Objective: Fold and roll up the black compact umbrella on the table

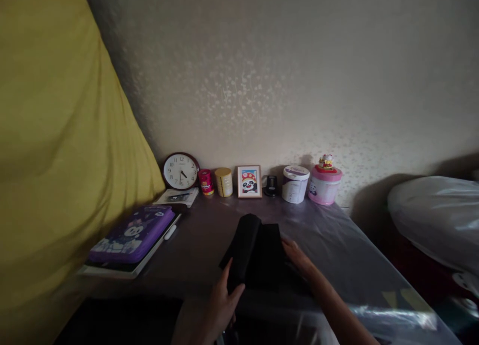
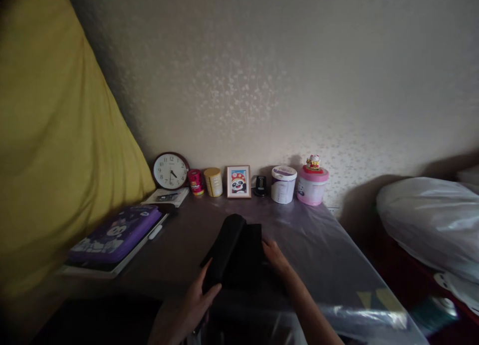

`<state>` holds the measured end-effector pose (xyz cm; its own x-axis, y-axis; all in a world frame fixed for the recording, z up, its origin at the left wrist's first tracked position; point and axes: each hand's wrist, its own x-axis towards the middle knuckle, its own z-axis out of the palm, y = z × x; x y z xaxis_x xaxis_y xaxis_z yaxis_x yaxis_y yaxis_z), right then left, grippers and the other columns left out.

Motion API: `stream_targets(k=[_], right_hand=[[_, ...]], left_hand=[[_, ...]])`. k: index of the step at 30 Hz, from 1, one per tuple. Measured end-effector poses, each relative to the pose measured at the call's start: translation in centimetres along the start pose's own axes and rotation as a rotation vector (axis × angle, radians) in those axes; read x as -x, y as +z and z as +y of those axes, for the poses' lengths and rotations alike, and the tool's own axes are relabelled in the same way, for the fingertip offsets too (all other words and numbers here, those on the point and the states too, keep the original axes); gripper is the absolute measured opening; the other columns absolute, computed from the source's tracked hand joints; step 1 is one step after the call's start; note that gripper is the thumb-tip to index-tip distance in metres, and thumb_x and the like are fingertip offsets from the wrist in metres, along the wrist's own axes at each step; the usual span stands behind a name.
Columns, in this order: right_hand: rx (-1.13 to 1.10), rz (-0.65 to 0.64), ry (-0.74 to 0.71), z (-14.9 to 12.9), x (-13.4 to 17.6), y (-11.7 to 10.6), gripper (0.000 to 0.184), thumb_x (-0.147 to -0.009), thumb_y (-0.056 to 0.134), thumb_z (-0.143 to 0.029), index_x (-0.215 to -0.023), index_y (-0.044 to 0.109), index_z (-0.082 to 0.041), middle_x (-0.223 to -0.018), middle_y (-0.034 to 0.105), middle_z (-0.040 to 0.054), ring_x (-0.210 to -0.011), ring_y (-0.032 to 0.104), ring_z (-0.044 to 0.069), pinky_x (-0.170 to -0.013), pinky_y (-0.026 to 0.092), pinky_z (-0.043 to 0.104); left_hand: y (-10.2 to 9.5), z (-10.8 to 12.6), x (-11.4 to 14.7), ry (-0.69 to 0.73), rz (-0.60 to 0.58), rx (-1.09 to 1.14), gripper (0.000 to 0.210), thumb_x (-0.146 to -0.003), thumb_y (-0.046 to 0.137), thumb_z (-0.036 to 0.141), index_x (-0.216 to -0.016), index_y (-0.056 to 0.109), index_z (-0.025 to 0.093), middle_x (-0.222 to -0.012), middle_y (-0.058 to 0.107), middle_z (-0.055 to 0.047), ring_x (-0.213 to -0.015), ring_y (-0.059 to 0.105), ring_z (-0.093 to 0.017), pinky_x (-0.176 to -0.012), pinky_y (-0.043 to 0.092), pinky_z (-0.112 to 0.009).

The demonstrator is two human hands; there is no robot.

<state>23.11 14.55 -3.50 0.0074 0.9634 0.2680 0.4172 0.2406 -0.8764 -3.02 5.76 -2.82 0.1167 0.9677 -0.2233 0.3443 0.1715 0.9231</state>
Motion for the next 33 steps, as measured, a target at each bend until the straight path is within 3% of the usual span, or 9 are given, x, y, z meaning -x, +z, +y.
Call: stream_targets(k=[3, 6, 11, 16, 21, 33], right_hand=[[0.018, 0.072, 0.120, -1.2, -0.3, 0.4, 0.036, -0.077, 0.046, -0.044, -0.084, 0.070, -0.018, -0.075, 0.070, 0.0061, -0.072, 0.065, 0.022, -0.063, 0.051, 0.031], [-0.008, 0.152, 0.151, -2.3, 0.1, 0.5, 0.040, -0.078, 0.046, -0.048, -0.087, 0.069, -0.016, -0.076, 0.069, 0.0066, -0.069, 0.064, 0.020, -0.059, 0.049, 0.027], [0.090, 0.140, 0.135, -3.9, 1.5, 1.2, 0.048, -0.082, 0.042, -0.054, -0.093, 0.067, -0.015, -0.071, 0.067, 0.0054, -0.064, 0.062, 0.019, -0.059, 0.046, 0.027], [0.288, 0.191, 0.112, -4.1, 1.7, 2.3, 0.042, -0.080, 0.051, -0.046, -0.105, 0.062, -0.014, -0.083, 0.070, 0.0092, -0.078, 0.066, 0.023, -0.066, 0.046, 0.029], [0.454, 0.174, 0.098, -4.5, 1.5, 2.2, 0.038, -0.082, 0.047, -0.041, -0.107, 0.061, -0.015, -0.070, 0.067, 0.0053, -0.064, 0.064, 0.021, -0.060, 0.041, 0.029], [0.113, 0.172, 0.120, -5.0, -0.6, 2.8, 0.038, -0.071, 0.056, -0.047, -0.090, 0.067, -0.016, -0.075, 0.069, 0.0075, -0.073, 0.064, 0.025, -0.064, 0.047, 0.032]], left_hand=[[0.3, -0.2, -0.3, -0.017, -0.004, -0.004, 0.075, -0.085, 0.046, 0.039, -0.146, 0.005, 0.025, -0.075, 0.065, 0.000, -0.033, 0.044, -0.005, -0.032, 0.032, -0.017], [0.5, -0.1, -0.4, -0.022, 0.004, 0.004, 0.075, -0.085, 0.048, 0.038, -0.146, 0.007, 0.025, -0.076, 0.065, 0.000, -0.032, 0.043, -0.005, -0.032, 0.033, -0.016], [0.5, 0.7, -0.1, -0.067, 0.013, 0.001, 0.072, -0.087, 0.046, 0.032, -0.146, 0.006, 0.024, -0.076, 0.066, -0.001, -0.031, 0.043, -0.004, -0.030, 0.031, -0.015], [0.3, 0.8, -0.1, -0.048, 0.000, -0.009, 0.069, -0.088, 0.044, 0.031, -0.146, 0.007, 0.025, -0.091, 0.068, -0.006, -0.030, 0.043, -0.003, -0.029, 0.032, -0.015], [0.3, 0.4, -0.4, -0.039, -0.001, -0.014, 0.069, -0.088, 0.044, 0.032, -0.145, 0.007, 0.028, -0.115, 0.061, -0.012, -0.031, 0.045, -0.002, -0.029, 0.035, -0.017], [0.1, -0.2, -0.7, -0.029, -0.027, -0.047, 0.077, -0.085, 0.048, 0.026, -0.146, 0.001, 0.029, -0.112, 0.064, -0.011, -0.033, 0.049, -0.003, -0.031, 0.035, -0.015]])
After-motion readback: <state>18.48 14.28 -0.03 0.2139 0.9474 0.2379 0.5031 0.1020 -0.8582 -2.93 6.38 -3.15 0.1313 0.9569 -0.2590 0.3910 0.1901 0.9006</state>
